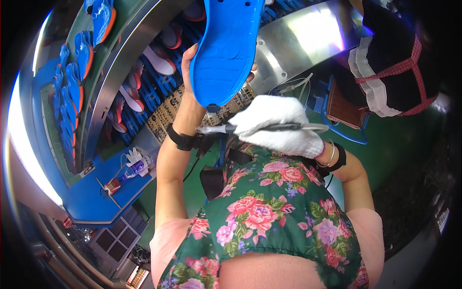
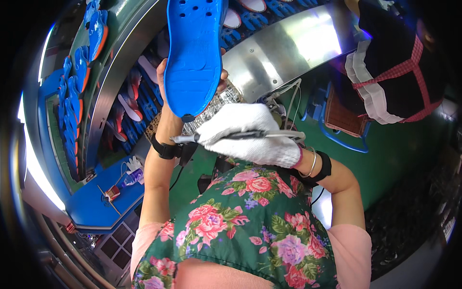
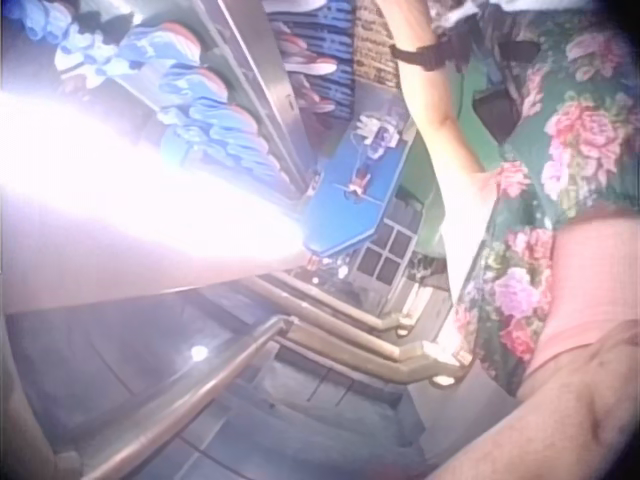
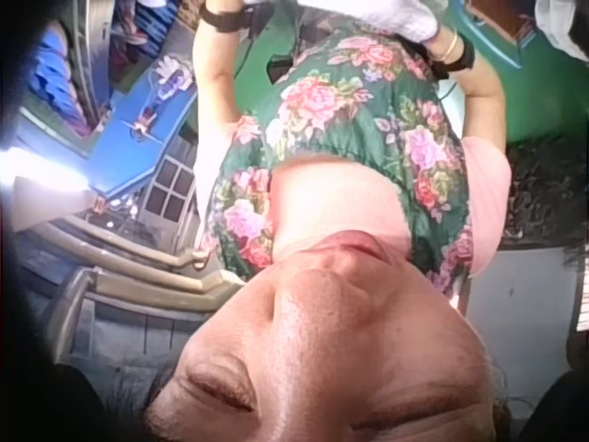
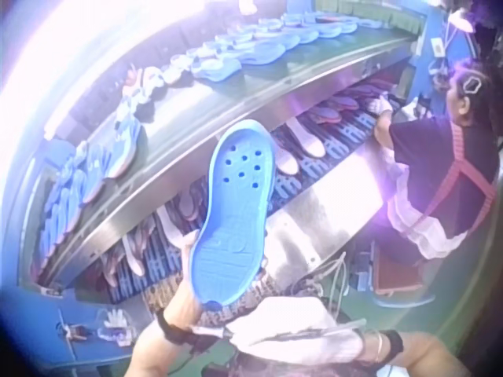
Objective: Apply glue or sealant to blue shoe soles using a brush tool.
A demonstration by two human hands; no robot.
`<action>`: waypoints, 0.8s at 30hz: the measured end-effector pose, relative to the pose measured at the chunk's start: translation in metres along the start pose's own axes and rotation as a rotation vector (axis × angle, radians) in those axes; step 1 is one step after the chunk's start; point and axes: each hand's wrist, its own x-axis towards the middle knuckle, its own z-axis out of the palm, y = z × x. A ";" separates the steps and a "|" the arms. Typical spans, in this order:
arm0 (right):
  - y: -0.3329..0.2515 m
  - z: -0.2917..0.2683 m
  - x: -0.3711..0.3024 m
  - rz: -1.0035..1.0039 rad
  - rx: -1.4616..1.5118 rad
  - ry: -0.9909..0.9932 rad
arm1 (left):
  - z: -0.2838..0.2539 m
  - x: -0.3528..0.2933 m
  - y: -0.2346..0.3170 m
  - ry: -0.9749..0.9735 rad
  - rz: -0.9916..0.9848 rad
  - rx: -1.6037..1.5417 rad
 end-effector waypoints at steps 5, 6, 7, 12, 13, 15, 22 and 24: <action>0.001 -0.035 0.011 0.028 -0.056 0.202 | -0.003 -0.005 -0.019 0.159 0.021 -0.343; 0.004 -0.046 0.014 -0.017 -0.096 0.148 | 0.003 -0.009 -0.026 0.154 0.017 -0.342; 0.005 -0.056 0.019 -0.067 -0.200 0.145 | 0.005 -0.012 -0.032 0.116 -0.011 -0.359; 0.016 -0.127 0.066 -0.377 -0.762 0.278 | 0.001 -0.014 -0.051 0.103 -0.175 -0.310; 0.017 -0.135 0.072 -0.424 -0.641 0.244 | 0.013 -0.008 -0.054 0.155 -0.105 -0.258; 0.012 -0.125 0.069 -0.433 -0.803 0.233 | 0.010 -0.005 -0.049 0.150 -0.119 -0.259; 0.004 -0.025 0.015 -0.309 -0.643 0.082 | -0.016 0.007 -0.021 0.140 0.063 -0.289; -0.011 -0.020 0.009 -0.069 -0.239 0.030 | -0.024 0.012 -0.010 -0.014 0.008 -0.282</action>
